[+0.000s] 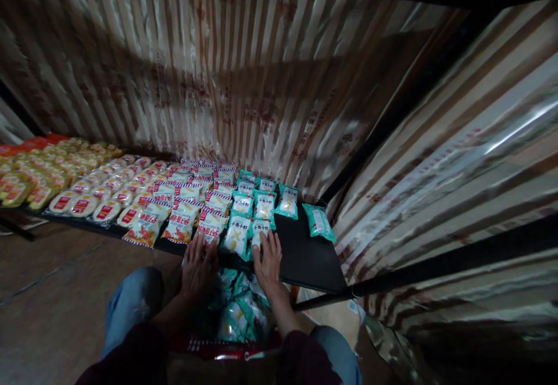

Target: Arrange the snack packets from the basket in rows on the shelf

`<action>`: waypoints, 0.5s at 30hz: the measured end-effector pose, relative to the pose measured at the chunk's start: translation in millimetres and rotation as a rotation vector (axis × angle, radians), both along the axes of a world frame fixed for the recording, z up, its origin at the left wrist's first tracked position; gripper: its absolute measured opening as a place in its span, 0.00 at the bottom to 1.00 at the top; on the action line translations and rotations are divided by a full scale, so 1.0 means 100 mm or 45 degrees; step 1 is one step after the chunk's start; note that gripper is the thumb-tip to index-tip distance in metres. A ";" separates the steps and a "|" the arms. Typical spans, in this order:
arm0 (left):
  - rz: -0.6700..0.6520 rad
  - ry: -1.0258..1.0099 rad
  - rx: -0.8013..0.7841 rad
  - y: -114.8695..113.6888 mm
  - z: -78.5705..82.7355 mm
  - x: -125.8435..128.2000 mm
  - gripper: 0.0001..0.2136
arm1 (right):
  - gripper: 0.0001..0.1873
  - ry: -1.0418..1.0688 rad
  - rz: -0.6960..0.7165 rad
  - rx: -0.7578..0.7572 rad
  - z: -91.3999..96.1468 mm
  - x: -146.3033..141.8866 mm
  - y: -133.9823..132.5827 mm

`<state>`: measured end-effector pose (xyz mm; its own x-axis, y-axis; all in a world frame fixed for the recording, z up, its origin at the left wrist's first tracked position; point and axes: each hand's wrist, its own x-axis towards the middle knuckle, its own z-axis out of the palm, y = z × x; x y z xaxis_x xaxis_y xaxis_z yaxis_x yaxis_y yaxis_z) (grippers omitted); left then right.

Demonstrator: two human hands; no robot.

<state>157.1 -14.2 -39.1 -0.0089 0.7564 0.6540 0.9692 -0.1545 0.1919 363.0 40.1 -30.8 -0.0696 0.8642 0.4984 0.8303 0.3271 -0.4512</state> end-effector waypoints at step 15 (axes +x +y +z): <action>0.059 -0.046 -0.066 0.07 -0.01 0.01 0.28 | 0.26 -0.010 0.038 -0.118 0.04 0.20 -0.09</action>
<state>158.0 -7.0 -40.5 -0.0678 0.7874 0.6127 0.9674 -0.0983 0.2333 383.1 31.4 -27.2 -0.0997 0.9040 0.4156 0.8246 0.3089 -0.4739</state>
